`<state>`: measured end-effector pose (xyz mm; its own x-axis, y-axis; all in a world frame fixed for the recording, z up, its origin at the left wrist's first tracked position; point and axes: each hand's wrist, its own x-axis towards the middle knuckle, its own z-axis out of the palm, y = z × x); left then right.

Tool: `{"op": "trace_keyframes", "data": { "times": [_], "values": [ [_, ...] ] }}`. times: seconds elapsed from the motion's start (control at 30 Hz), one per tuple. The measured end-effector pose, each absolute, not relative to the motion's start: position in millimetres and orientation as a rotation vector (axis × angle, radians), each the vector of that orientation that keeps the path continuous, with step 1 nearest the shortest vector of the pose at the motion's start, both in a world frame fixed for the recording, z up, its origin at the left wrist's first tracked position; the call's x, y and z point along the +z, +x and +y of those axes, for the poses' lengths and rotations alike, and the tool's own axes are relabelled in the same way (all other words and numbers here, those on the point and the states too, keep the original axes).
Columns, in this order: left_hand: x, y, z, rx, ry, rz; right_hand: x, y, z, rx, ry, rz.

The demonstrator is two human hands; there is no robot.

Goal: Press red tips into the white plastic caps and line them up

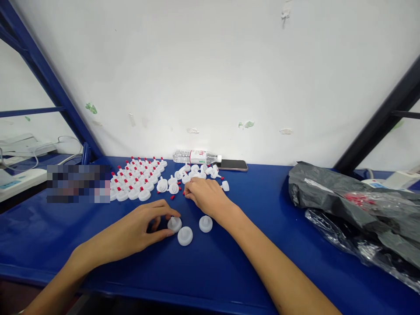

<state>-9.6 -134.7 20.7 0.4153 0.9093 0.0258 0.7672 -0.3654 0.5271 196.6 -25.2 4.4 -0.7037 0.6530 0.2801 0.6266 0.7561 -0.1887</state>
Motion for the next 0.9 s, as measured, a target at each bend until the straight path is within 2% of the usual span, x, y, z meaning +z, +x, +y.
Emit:
{"op": "trace_keyframes", "data": {
  "times": [0.17, 0.4, 0.67, 0.9],
  "values": [
    [20.4, -11.8, -129.4, 0.514, 2.228, 1.596, 9.9, 196.7, -28.1, 0.185, -0.982, -2.558],
    [14.9, -15.9, -123.9, 0.63, 2.254, 1.835, 18.9, 192.2, -31.8, 0.758, -0.761, -2.269],
    [18.0, -12.8, -125.8, 0.591, 2.312, 1.718, 19.0, 186.9, -34.8, 1.116, -0.66, -2.082],
    [22.0, -11.5, -127.4, 0.626, 2.326, 1.694, 24.2, 185.0, -39.6, 1.234, -0.636, -2.071]
  ]
}}
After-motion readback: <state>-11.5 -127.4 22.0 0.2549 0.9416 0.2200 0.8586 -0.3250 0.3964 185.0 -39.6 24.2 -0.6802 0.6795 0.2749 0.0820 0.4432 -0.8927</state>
